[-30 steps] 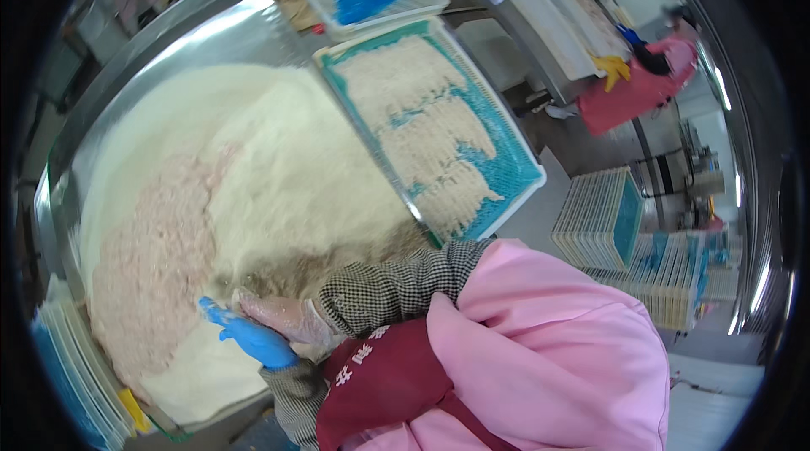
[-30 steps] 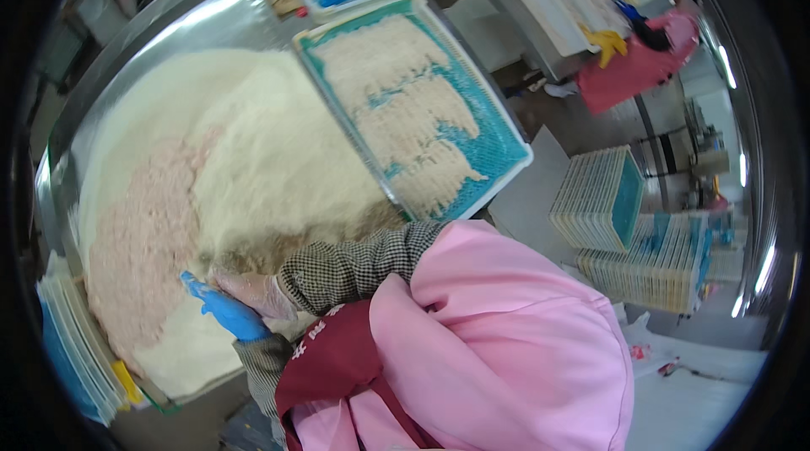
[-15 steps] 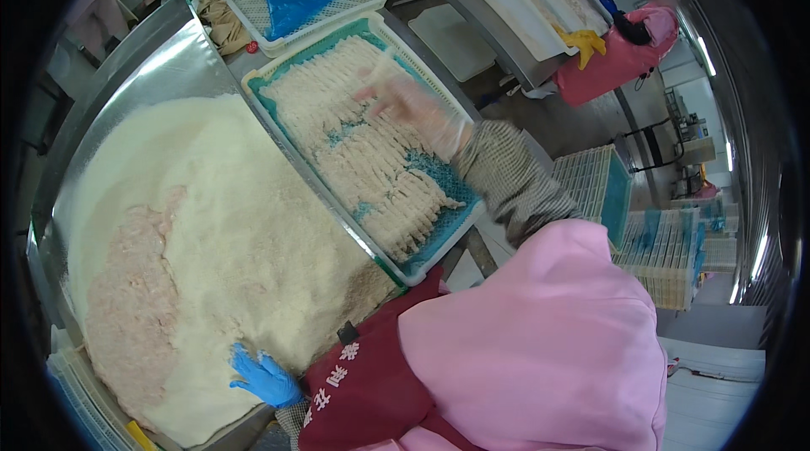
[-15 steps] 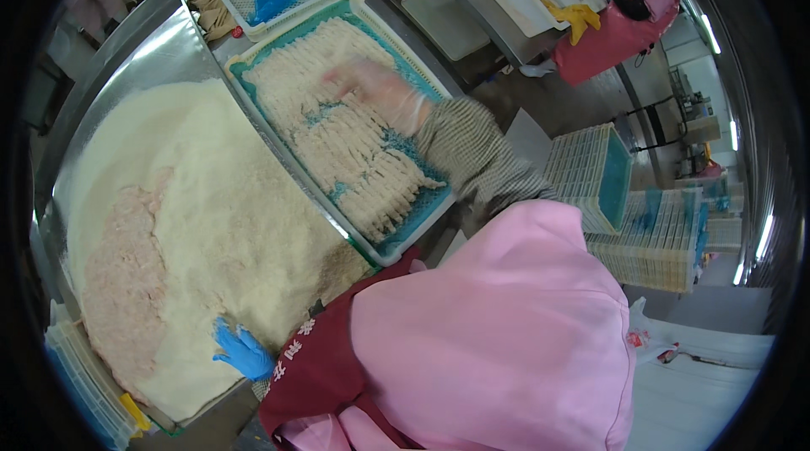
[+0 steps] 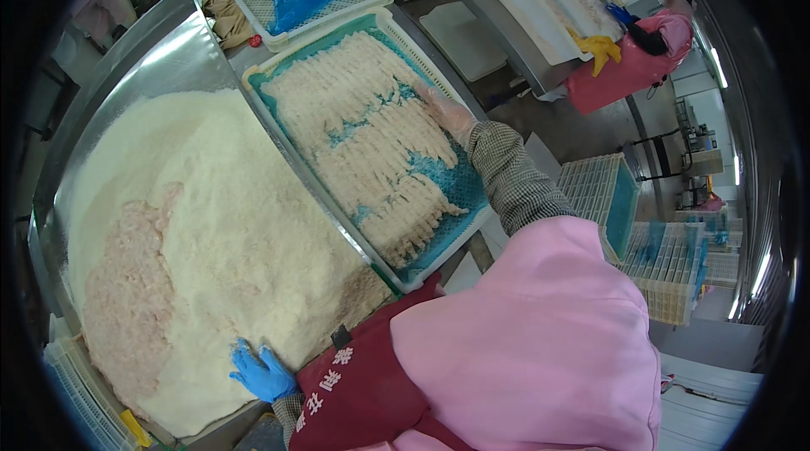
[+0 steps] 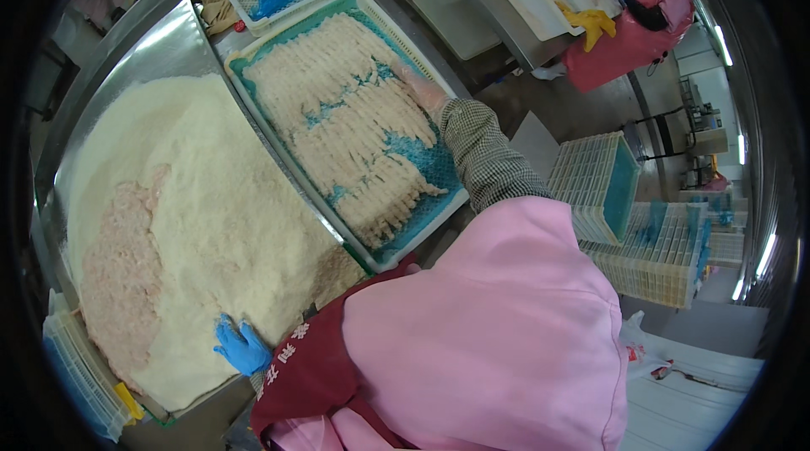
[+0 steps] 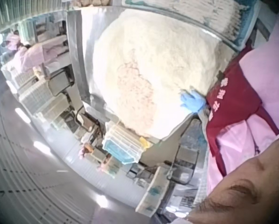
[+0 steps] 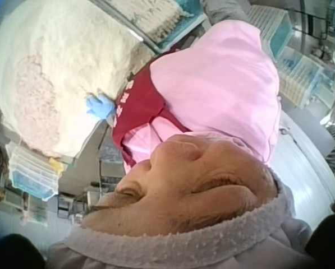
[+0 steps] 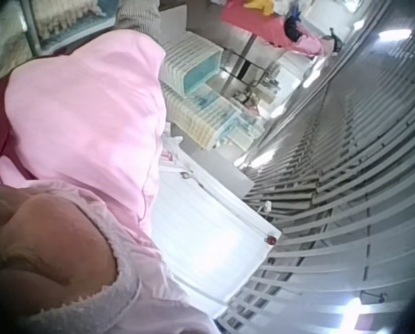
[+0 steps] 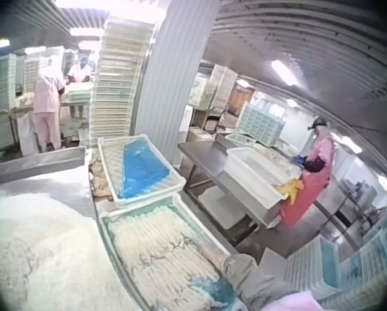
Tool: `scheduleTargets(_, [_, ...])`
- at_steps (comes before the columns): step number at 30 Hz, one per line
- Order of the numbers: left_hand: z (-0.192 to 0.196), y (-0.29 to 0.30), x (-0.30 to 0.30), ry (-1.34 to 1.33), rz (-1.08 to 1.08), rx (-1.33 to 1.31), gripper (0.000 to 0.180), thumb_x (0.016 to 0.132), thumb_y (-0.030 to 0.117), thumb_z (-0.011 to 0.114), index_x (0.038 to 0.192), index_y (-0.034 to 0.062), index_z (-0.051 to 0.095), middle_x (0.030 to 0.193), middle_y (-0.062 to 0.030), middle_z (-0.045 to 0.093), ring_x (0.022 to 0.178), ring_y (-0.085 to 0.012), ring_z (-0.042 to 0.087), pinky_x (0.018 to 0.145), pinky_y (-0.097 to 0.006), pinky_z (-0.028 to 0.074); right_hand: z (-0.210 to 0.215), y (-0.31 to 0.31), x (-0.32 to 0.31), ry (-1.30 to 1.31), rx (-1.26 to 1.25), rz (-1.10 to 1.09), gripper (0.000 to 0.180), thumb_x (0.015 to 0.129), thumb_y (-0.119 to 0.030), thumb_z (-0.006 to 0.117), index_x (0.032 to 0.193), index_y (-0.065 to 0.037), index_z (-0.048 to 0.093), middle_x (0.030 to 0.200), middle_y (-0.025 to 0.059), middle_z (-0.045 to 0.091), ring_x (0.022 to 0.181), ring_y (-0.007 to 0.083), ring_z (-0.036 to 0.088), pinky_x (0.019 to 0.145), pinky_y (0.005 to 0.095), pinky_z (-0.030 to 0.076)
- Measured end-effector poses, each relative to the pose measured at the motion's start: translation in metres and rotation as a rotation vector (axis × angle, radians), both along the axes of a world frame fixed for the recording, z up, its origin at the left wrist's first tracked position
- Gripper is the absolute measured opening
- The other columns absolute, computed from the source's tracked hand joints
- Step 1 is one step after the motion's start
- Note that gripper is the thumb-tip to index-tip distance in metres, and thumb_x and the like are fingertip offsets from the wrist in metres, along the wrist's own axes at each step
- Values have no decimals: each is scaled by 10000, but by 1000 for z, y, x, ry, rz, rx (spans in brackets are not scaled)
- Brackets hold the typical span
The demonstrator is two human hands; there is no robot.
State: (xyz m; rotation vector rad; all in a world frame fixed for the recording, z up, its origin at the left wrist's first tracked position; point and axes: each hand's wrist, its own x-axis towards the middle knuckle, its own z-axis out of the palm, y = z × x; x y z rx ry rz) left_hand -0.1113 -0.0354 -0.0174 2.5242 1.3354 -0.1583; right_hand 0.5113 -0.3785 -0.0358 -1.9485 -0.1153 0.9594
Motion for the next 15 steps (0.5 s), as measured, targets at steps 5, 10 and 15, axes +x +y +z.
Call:
scheduleTargets(5, [10, 0, 1, -4, 40, -23, 581, 1044, 352, 564, 1517, 18, 514, 1593, -234, 460, 1525, -375, 365, 1283, -589, 96, 28, -4, -52, -213, -345, 101, 778, 1111, -581, 283, 1684, -73, 149, 1757, 127, 151, 1612, 270, 176, 1308, 373, 131])
scheduleTargets(10, [8, 3, 0, -64, 1, 32, 601, 1044, 391, 554, 1509, 12, 520, 1578, -253, 468, 1507, -399, 380, 1270, -608, 127, 34, -18, -87, -317, -494, 219, 753, 1101, -544, 377, 1650, -41, 266, 1702, 148, 319, 1567, 306, 299, 1291, 380, 202])
scheduleTargets(15, [21, -3, 7, 3, -9, 87, 582, 1025, 358, 598, 1475, -5, 543, 1525, -262, 519, 1443, -417, 448, 1230, -578, 259, -40, -7, -49, -647, -440, 202, 754, 1083, -529, 425, 1635, -33, 287, 1678, 181, 341, 1552, 349, 315, 1289, 413, 227])
